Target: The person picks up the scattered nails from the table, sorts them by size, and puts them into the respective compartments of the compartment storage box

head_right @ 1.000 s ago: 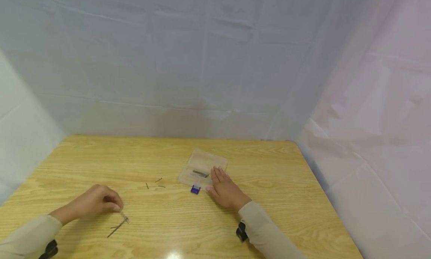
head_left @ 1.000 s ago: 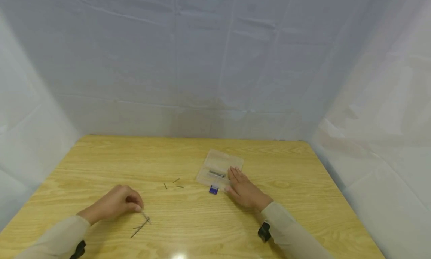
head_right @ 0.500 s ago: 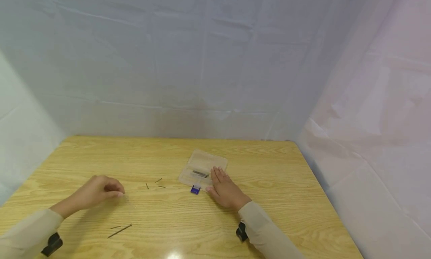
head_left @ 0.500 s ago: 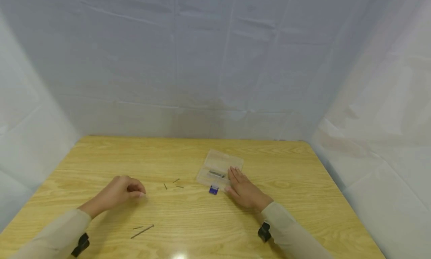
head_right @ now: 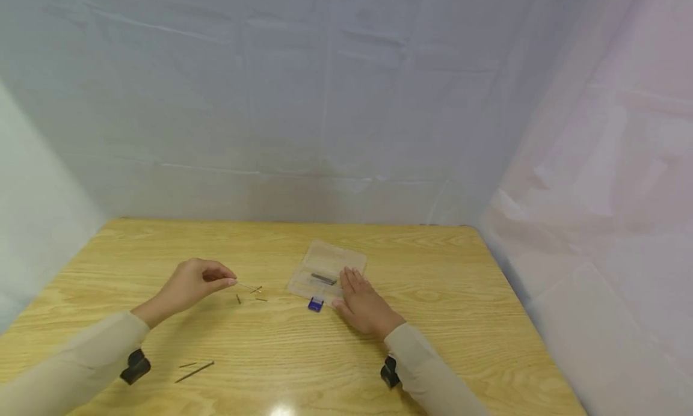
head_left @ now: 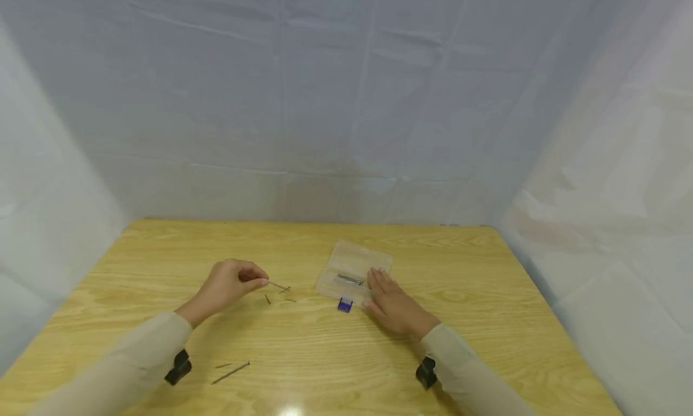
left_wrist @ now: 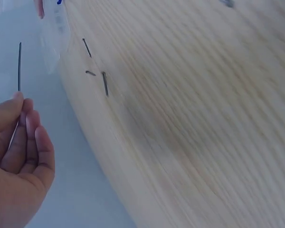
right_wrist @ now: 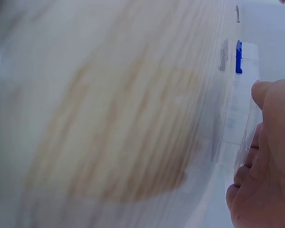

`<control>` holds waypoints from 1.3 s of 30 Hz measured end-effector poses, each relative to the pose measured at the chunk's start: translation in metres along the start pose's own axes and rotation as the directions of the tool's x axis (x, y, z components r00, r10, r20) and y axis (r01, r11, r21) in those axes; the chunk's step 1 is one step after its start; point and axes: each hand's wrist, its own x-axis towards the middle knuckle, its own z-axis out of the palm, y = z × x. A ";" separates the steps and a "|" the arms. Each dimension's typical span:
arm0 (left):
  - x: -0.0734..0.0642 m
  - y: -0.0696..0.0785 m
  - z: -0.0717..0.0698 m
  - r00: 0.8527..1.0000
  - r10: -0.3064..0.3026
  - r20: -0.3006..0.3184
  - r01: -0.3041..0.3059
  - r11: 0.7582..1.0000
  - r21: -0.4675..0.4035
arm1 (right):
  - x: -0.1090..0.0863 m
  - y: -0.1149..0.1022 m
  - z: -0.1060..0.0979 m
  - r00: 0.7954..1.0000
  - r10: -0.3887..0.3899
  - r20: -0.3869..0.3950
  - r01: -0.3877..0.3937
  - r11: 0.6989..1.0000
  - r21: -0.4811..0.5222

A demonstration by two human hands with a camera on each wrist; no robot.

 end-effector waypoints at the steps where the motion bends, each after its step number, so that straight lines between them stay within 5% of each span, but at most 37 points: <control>1: 0.004 0.002 0.003 1.000 0.002 -0.003 -0.002 1.000 -0.009 | 0.000 0.000 0.000 1.000 -0.003 -0.002 0.003 1.000 -0.003; 19: 0.070 0.046 0.071 0.999 -0.036 -0.036 0.030 0.988 -0.149 | -0.002 -0.001 -0.004 1.000 -0.009 0.006 0.009 1.000 0.006; 39: 0.091 0.065 0.122 0.989 -0.040 -0.139 0.031 0.998 -0.063 | -0.004 -0.002 -0.005 1.000 -0.009 0.005 0.009 1.000 -0.004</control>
